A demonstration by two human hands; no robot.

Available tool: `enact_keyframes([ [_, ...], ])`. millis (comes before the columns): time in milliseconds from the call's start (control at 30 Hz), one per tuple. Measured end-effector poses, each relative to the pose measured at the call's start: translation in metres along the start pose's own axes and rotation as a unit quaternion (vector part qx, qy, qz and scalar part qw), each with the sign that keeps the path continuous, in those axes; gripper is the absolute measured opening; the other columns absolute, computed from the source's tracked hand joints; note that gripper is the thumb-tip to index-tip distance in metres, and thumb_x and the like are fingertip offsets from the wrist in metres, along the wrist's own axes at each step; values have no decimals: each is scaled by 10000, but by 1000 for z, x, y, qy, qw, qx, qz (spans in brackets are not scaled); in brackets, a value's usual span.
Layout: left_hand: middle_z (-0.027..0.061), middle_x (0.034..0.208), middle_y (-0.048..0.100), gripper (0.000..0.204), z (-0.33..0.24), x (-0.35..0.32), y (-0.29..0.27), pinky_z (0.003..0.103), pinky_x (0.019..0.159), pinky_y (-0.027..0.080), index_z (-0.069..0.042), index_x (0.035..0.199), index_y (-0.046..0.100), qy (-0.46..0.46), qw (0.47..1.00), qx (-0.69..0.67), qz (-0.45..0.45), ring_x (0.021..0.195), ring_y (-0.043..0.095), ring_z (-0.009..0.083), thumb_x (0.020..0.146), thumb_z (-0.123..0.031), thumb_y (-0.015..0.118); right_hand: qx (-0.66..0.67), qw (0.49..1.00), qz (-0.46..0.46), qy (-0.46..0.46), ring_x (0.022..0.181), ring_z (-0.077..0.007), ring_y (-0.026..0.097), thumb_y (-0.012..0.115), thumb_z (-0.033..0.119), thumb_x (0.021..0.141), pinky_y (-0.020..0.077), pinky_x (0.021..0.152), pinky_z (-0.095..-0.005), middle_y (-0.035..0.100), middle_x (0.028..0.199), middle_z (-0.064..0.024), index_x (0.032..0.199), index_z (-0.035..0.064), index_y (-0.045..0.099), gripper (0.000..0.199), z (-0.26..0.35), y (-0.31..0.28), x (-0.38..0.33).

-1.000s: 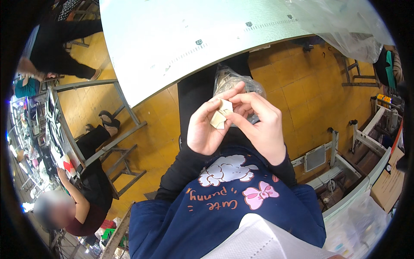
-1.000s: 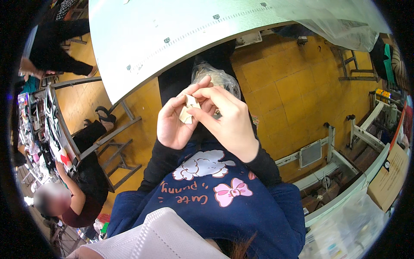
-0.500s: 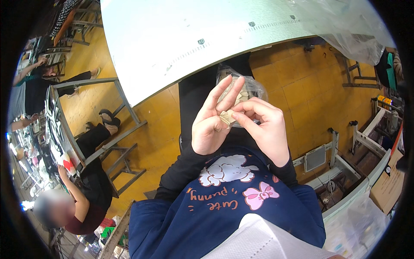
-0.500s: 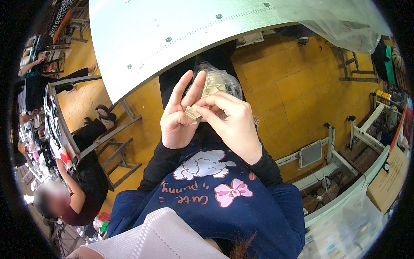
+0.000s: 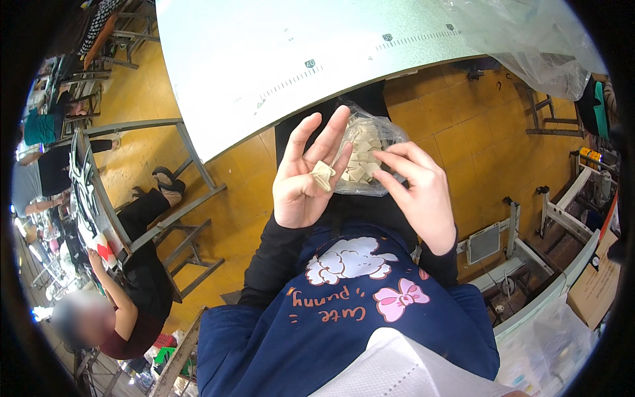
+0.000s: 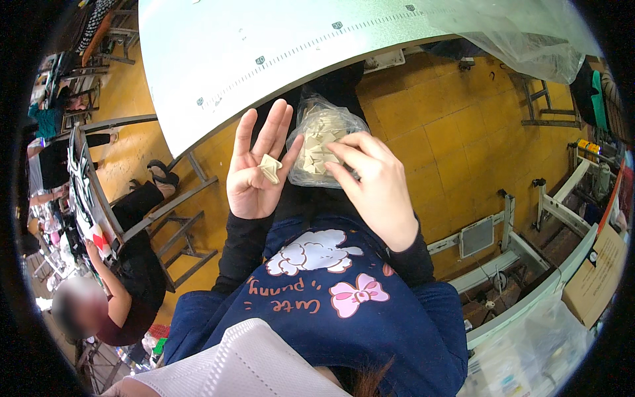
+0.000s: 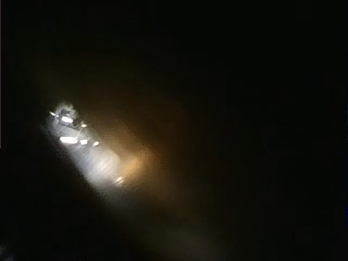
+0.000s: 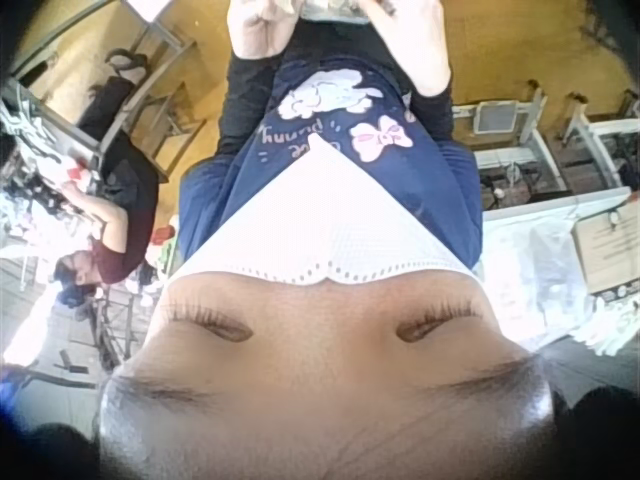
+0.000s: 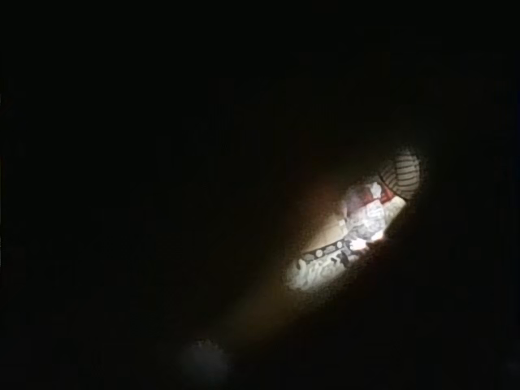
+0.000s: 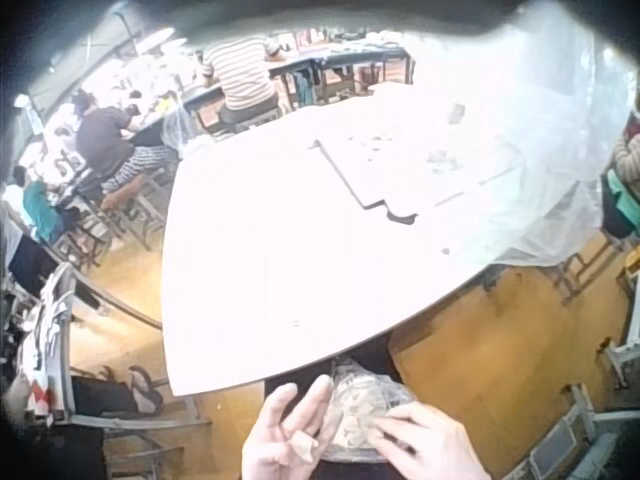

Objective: The person repeatedly picks up small, light-colored craft pieces from a table, inspects them, and places them into a clear plastic bag. The person also handles a small white packet and a larger plastic bag containing more pieces during the process.

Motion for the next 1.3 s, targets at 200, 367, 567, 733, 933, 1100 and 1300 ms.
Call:
enact_keyframes([
  [200,232,1635,139,939,10,2,6,319,1115,322,-155,1468,361,-24,990,11,141,1534,123,305,582,151,405,84,994,28,-70,729,-144,612,760,13,793,485,638,-268,649,880,-64,936,-7,726,148,9,21,0],
  [367,254,1631,121,878,14,1,8,294,1062,349,-166,1402,412,-8,993,46,106,1512,181,318,583,149,416,82,995,32,-45,670,-124,519,765,28,797,432,611,-260,584,843,-37,890,3,662,141,11,25,3],
  [567,236,1609,190,800,17,5,3,367,1096,346,-173,1274,455,1,991,75,110,1504,186,341,540,141,424,117,991,65,-20,698,-111,516,746,21,819,427,627,-253,565,842,-34,874,0,631,130,9,27,1],
  [733,208,1596,228,788,3,9,11,431,1087,399,-175,1233,448,-38,998,33,44,1491,199,375,519,159,423,144,989,-3,-13,731,-104,514,719,-5,843,423,651,-238,556,835,-34,864,-8,615,106,4,12,-1],
  [933,205,1510,333,769,-95,32,-4,204,436,459,-103,1345,411,109,991,-46,-68,1017,603,230,640,198,355,13,999,30,5,719,-107,525,755,8,800,438,637,-246,582,869,-37,931,-2,672,155,-8,-7,9],
  [1100,118,1267,554,251,-144,116,-21,187,432,377,-35,1208,494,-45,975,-218,19,760,501,154,962,-4,456,-29,996,-26,-83,700,-135,547,760,30,788,464,630,-263,599,888,-57,969,11,682,199,12,-15,33],
  [1300,161,1129,533,306,-128,180,-44,289,669,408,-20,1206,507,-30,980,-196,-2,806,443,194,924,-139,517,-147,927,-73,-337,944,-269,603,666,107,871,484,837,-356,624,988,-123,1030,8,662,187,34,-17,159],
])
Point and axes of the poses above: each hand's wrist, its own x-axis towards the middle knuckle, its own y-axis out of the palm, z = x × y, the point moved 2 cm from there along x, towards the middle knuckle
